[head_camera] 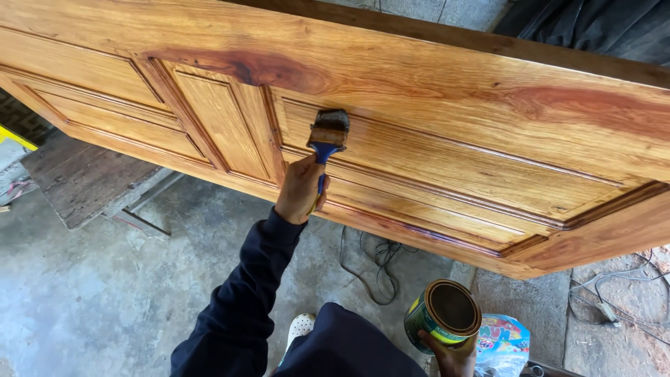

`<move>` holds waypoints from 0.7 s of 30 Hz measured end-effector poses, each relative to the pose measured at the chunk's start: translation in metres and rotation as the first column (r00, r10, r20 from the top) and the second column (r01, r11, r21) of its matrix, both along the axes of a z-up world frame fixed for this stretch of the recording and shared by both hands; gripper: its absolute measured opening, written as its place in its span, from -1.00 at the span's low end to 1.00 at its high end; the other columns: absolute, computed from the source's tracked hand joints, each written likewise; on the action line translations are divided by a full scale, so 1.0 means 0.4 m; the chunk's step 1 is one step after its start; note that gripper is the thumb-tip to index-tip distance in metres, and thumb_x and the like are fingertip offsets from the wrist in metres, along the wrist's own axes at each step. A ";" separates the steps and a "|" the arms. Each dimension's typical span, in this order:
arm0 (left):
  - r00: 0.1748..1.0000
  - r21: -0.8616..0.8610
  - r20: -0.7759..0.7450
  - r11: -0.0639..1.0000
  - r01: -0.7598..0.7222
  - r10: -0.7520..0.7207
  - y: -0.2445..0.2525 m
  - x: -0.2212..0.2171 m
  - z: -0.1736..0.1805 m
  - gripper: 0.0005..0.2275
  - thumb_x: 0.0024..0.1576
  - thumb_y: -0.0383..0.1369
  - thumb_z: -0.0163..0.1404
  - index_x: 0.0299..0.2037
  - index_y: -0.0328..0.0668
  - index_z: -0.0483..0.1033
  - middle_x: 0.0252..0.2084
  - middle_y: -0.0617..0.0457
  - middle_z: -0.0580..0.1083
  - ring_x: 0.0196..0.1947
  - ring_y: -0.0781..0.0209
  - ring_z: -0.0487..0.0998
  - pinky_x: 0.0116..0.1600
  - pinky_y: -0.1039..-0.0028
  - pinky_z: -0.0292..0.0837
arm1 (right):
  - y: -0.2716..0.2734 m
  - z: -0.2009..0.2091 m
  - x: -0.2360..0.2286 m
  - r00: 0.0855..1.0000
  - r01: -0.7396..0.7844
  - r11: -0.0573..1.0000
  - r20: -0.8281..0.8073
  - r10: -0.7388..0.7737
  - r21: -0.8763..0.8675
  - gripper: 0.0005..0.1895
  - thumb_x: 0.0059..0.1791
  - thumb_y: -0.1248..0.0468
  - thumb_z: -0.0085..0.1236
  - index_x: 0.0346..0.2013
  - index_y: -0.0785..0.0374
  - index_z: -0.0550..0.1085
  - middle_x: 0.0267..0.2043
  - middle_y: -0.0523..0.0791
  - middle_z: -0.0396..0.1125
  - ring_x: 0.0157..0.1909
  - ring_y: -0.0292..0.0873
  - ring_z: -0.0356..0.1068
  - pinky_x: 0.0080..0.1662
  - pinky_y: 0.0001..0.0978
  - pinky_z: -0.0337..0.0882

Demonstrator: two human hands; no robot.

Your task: Apply varnish or stain to a wooden stool and a large wooden door using a paintbrush.

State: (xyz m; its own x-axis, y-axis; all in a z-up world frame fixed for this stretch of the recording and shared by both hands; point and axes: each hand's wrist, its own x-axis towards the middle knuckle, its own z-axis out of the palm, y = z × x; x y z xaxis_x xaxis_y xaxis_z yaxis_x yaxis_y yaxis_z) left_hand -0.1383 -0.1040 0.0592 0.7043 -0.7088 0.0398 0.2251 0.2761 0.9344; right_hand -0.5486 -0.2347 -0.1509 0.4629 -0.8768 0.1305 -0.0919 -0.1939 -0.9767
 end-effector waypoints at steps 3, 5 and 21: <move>1.000 0.024 -0.008 1.000 0.002 -0.002 -0.047 -0.063 0.007 -0.78 0.36 -0.31 -0.16 -0.07 -0.35 0.44 -0.58 0.06 0.35 -0.83 0.36 0.22 -0.72 0.54 0.11 | -0.025 -0.033 -0.034 1.000 -0.002 1.000 0.005 0.002 0.031 0.14 -0.47 0.39 0.54 0.33 0.32 0.16 0.13 -0.03 0.36 0.12 -0.13 0.40 0.10 -0.26 0.45; 1.000 0.028 0.013 0.999 0.025 -0.025 -0.083 -0.106 0.004 -0.78 0.35 -0.30 -0.15 -0.05 -0.33 0.44 -0.57 0.08 0.34 -0.80 0.37 0.23 -0.71 0.54 0.12 | -0.045 -0.082 -0.066 1.000 0.019 0.995 -0.004 -0.019 0.102 0.06 -0.44 0.40 0.56 0.28 0.35 0.20 0.11 -0.02 0.39 0.09 -0.10 0.43 0.08 -0.24 0.48; 0.995 -0.031 -0.070 0.997 0.073 -0.075 -0.396 -0.446 -0.017 -0.84 0.32 -0.44 -0.25 -0.11 -0.34 0.39 -0.59 0.07 0.32 -0.83 0.33 0.24 -0.75 0.49 0.16 | -0.096 -0.030 -0.239 0.986 0.071 0.997 -0.148 -0.072 -0.009 0.07 -0.42 0.30 0.57 0.32 0.32 0.21 0.14 -0.04 0.38 0.12 -0.12 0.40 0.09 -0.29 0.42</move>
State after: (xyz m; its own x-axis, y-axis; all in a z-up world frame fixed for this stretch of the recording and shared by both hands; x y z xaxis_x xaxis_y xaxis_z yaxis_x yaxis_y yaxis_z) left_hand -0.3165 -0.2624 0.0522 0.6516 -0.7584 0.0121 0.3116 0.2821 0.9074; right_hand -0.6443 -0.2731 -0.1628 0.4137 -0.9078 0.0685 -0.2494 -0.1854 -0.9505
